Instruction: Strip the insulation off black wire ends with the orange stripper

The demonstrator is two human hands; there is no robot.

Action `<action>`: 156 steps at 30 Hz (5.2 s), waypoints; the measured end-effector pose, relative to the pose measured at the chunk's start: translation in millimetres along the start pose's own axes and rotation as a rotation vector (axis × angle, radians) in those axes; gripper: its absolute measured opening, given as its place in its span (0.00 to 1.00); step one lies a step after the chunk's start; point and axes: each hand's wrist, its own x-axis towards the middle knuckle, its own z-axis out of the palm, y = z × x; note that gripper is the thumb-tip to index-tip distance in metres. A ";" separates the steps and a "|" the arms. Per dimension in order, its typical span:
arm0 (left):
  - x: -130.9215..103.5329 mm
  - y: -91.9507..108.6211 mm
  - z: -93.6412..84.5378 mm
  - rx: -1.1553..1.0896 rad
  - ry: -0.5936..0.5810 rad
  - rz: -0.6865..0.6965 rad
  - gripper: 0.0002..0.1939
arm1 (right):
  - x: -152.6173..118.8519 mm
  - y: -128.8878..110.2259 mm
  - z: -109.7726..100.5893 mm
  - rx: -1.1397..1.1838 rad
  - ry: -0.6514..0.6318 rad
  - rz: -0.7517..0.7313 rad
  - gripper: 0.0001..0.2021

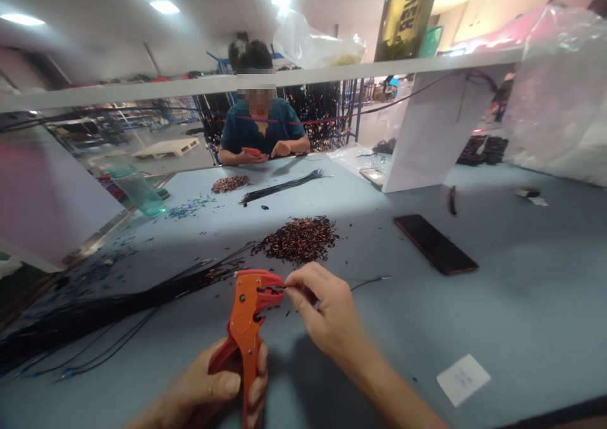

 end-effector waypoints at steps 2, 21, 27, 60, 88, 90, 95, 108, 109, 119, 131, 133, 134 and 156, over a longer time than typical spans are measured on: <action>-0.1 -0.7 -1.1 0.002 -0.002 0.003 0.19 | -0.4 -0.2 0.5 -0.020 -0.003 -0.039 0.07; 2.4 -4.6 -3.1 -0.020 0.055 0.001 0.19 | -2.5 3.5 4.9 -0.066 0.078 -0.159 0.07; 1.7 -1.9 0.7 -0.017 0.056 -0.013 0.19 | -3.3 4.8 5.2 -0.031 0.068 -0.188 0.08; 4.1 -4.5 4.4 0.062 0.081 -0.027 0.20 | -2.5 -1.3 2.5 -0.083 0.077 -0.214 0.10; 4.0 -11.1 4.1 0.131 0.176 -0.011 0.22 | -6.5 5.9 5.3 -0.133 -0.010 -0.108 0.09; 4.3 -11.4 4.1 0.141 0.183 -0.008 0.22 | -7.8 5.5 5.5 -0.148 -0.016 -0.113 0.09; 4.2 -14.2 1.9 0.158 0.200 -0.011 0.23 | -7.9 3.0 5.3 -0.175 -0.023 -0.115 0.09; -4.3 -10.1 2.6 0.180 0.244 -0.053 0.27 | -11.7 2.6 5.5 -0.159 -0.016 -0.156 0.09; -4.5 -9.5 3.0 0.183 0.246 -0.055 0.27 | -11.4 2.4 5.5 -0.158 -0.016 -0.156 0.09; -1.0 -8.1 7.6 0.268 0.292 -0.053 0.28 | -8.3 3.3 3.8 -0.251 0.000 -0.206 0.10; 6.0 -10.4 0.4 0.152 0.174 -0.045 0.28 | -3.6 18.0 1.5 -0.537 0.097 -0.431 0.12; 5.6 -10.3 0.4 0.165 0.151 -0.023 0.28 | -3.7 18.2 1.6 -0.478 0.095 -0.411 0.11; 5.5 -10.6 0.3 0.169 0.144 -0.011 0.28 | -3.8 17.9 1.8 -0.448 0.087 -0.393 0.11; 2.7 -12.1 -3.9 0.116 0.095 0.016 0.25 | -4.2 7.6 -3.4 -0.186 -0.033 -0.184 0.11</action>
